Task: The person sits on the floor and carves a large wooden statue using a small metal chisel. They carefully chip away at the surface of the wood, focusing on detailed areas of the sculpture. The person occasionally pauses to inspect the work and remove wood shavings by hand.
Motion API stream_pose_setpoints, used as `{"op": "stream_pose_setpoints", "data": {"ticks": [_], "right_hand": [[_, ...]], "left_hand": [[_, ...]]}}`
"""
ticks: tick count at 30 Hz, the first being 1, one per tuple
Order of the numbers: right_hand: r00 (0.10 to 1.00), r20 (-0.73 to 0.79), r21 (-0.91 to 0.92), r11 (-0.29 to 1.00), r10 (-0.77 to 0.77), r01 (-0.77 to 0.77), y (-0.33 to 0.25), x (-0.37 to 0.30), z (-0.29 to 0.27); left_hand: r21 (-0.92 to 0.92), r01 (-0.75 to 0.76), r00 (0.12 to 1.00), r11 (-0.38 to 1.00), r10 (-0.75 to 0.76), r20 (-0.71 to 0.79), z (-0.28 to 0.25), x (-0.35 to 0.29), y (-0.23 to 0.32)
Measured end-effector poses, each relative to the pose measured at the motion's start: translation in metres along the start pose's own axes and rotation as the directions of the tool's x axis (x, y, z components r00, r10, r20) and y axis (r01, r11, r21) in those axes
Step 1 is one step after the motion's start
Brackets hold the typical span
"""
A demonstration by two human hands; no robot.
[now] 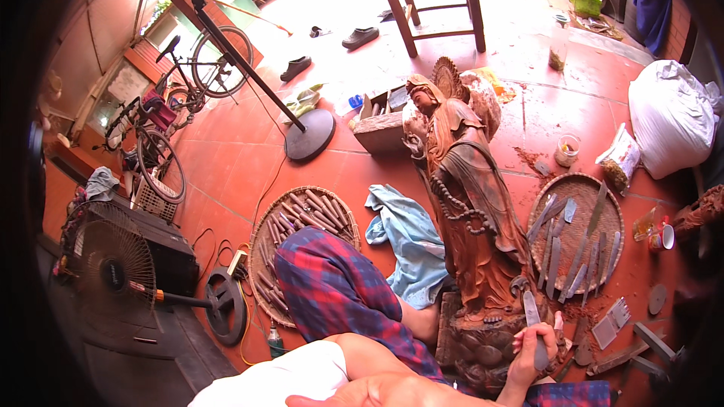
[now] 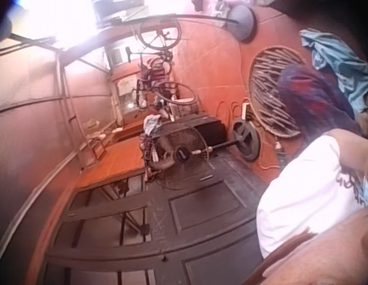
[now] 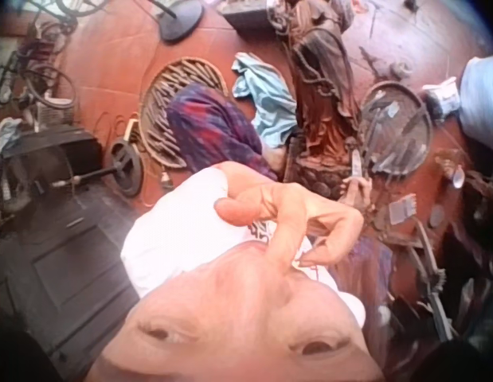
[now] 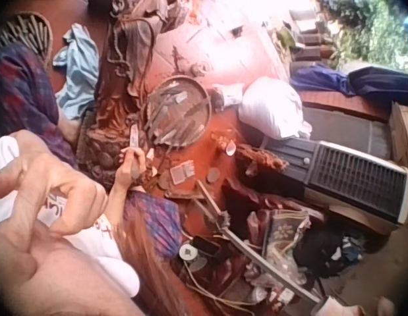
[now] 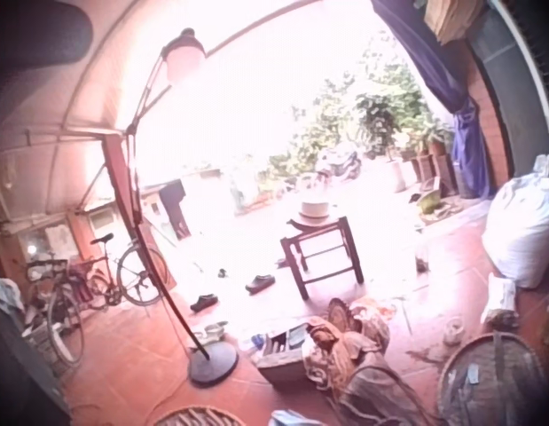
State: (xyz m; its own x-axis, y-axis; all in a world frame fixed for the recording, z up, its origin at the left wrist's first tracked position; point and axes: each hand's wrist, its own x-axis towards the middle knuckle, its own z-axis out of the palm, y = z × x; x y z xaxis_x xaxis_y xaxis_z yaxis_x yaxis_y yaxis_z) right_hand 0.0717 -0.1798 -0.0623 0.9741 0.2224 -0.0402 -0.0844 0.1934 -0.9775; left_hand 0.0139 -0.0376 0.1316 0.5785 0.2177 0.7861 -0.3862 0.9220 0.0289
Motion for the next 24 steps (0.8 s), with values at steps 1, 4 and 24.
{"op": "stream_pose_setpoints", "data": {"ticks": [1, 4, 24], "right_hand": [[1.0, 0.007, 0.006, 1.0, -0.006, 0.006, 0.0, 0.0, 0.0], [0.999, 0.026, 0.004, 0.999, -0.04, 0.04, 0.0, 0.001, 0.002], [0.998, -0.053, -0.061, 0.998, 0.025, -0.028, 0.01, -0.004, -0.004]], "left_hand": [[0.033, -0.019, 1.0, 0.999, 0.018, 0.01, -0.001, 0.002, 0.001], [0.147, -0.116, 0.992, 0.982, 0.107, 0.066, -0.011, -0.001, -0.007], [-0.098, 0.294, 0.843, 0.951, -0.306, -0.443, -0.014, 0.03, 0.05]]}}
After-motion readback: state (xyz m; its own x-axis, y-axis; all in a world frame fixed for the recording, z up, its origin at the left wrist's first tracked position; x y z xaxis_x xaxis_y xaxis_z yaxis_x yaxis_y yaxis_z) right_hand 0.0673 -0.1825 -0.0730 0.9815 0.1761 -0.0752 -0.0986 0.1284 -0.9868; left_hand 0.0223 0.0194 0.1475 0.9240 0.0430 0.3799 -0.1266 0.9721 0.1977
